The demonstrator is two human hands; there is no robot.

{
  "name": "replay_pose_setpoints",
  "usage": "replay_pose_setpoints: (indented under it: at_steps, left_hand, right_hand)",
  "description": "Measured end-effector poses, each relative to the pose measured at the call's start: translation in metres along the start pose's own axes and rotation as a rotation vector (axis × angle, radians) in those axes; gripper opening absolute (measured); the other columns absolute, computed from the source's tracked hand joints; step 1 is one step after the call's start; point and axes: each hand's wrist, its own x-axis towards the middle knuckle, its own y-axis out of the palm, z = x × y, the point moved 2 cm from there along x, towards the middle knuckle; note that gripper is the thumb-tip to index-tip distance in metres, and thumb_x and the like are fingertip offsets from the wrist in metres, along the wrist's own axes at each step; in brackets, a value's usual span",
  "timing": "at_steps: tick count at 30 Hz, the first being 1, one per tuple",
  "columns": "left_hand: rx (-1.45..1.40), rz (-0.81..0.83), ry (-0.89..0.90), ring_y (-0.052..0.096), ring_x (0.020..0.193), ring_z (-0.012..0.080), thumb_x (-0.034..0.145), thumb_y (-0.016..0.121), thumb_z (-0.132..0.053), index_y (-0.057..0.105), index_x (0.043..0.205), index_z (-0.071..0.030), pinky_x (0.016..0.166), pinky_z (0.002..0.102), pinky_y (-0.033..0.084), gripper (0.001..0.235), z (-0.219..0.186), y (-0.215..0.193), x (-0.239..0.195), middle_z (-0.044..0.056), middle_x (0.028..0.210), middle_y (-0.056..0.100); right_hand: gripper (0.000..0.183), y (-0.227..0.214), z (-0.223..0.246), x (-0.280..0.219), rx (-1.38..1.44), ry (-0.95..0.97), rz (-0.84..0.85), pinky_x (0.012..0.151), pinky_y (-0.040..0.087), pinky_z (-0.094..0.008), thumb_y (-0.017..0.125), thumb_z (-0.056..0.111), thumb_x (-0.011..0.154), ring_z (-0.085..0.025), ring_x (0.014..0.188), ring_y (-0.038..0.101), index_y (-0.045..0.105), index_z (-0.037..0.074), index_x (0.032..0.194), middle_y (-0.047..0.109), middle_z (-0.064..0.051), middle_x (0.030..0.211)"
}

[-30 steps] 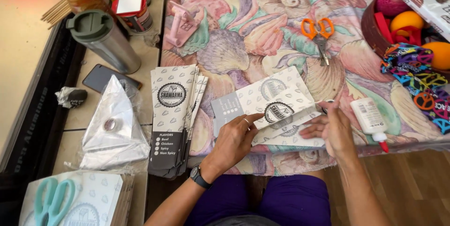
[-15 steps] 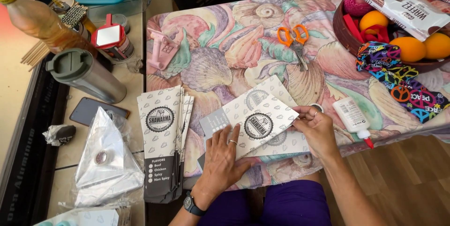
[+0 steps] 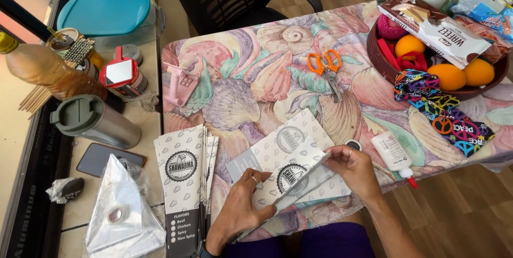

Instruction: The person is manually folding printed paper sleeves and stacking them neatly on a table.

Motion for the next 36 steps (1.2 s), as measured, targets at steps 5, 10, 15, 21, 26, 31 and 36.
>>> replay_pose_setpoints:
  at_steps: [5,10,15,21,26,31,36]
  left_hand:
    - [0.132,0.021,0.025,0.072,0.093,0.0319,0.069,0.074,-0.041,0.051,0.140,-0.009,0.081,0.045,0.056,0.080,0.005,0.001,0.000,0.011,0.114,0.074]
    - [0.201,0.068,-0.038,0.068,0.108,0.0370,0.066,0.087,-0.041,0.041,0.149,-0.017,0.093,0.048,0.053,0.098,0.018,0.001,0.002,0.014,0.132,0.067]
    - [0.226,0.068,-0.029,0.066,0.114,0.0373,0.064,0.094,-0.044,0.039,0.151,-0.019,0.098,0.050,0.051,0.106,0.031,-0.003,0.006,0.013,0.129,0.069]
    - [0.221,0.062,-0.044,0.070,0.108,0.0334,0.065,0.092,-0.039,0.043,0.149,-0.022,0.092,0.047,0.057,0.098,0.026,-0.012,0.002,0.012,0.122,0.072]
    - [0.192,0.015,0.030,0.070,0.112,0.0341,0.065,0.090,-0.033,0.044,0.149,-0.018,0.093,0.046,0.055,0.097,0.029,-0.019,-0.004,0.013,0.132,0.069]
    - [0.149,-0.029,0.011,0.073,0.110,0.0302,0.066,0.090,-0.032,0.049,0.147,-0.014,0.092,0.043,0.060,0.093,0.030,-0.032,-0.008,0.013,0.123,0.074]
    - [0.140,-0.081,-0.004,0.072,0.115,0.0350,0.069,0.088,-0.030,0.048,0.146,-0.012,0.093,0.044,0.061,0.088,0.030,-0.049,-0.007,0.020,0.142,0.062]
  right_hand:
    - [0.036,-0.006,-0.008,0.008,-0.148,0.007,0.035,0.081,0.062,-0.024,0.070,-0.018,0.074,-0.015,0.083,0.074,0.080,-0.002,0.105,0.082,-0.011,0.092]
    - [0.024,-0.008,-0.006,0.010,-0.178,0.049,0.092,0.071,0.063,-0.022,0.077,-0.006,0.083,-0.013,0.074,0.073,0.080,-0.001,0.106,0.081,-0.010,0.083]
    - [0.021,-0.003,-0.018,0.015,-0.074,0.061,0.152,0.071,0.061,-0.023,0.075,-0.003,0.087,-0.013,0.077,0.074,0.077,-0.003,0.108,0.080,-0.011,0.086]
    - [0.026,0.000,-0.017,0.015,-0.087,0.085,0.191,0.061,0.054,-0.023,0.070,0.003,0.092,-0.010,0.070,0.069,0.071,0.000,0.118,0.077,-0.006,0.079]
    - [0.021,-0.003,-0.014,0.019,-0.064,0.067,0.169,0.066,0.058,-0.025,0.073,-0.002,0.088,-0.015,0.074,0.074,0.072,0.000,0.109,0.082,-0.011,0.086]
    - [0.019,-0.020,-0.003,0.023,-0.121,-0.001,0.100,0.075,0.064,-0.027,0.077,-0.004,0.084,-0.018,0.082,0.077,0.076,0.000,0.102,0.082,-0.012,0.093]
    - [0.029,-0.103,-0.047,0.041,0.228,-0.013,-0.302,0.077,0.062,-0.035,0.071,-0.009,0.086,-0.021,0.089,0.071,0.068,0.001,0.113,0.074,-0.014,0.108]
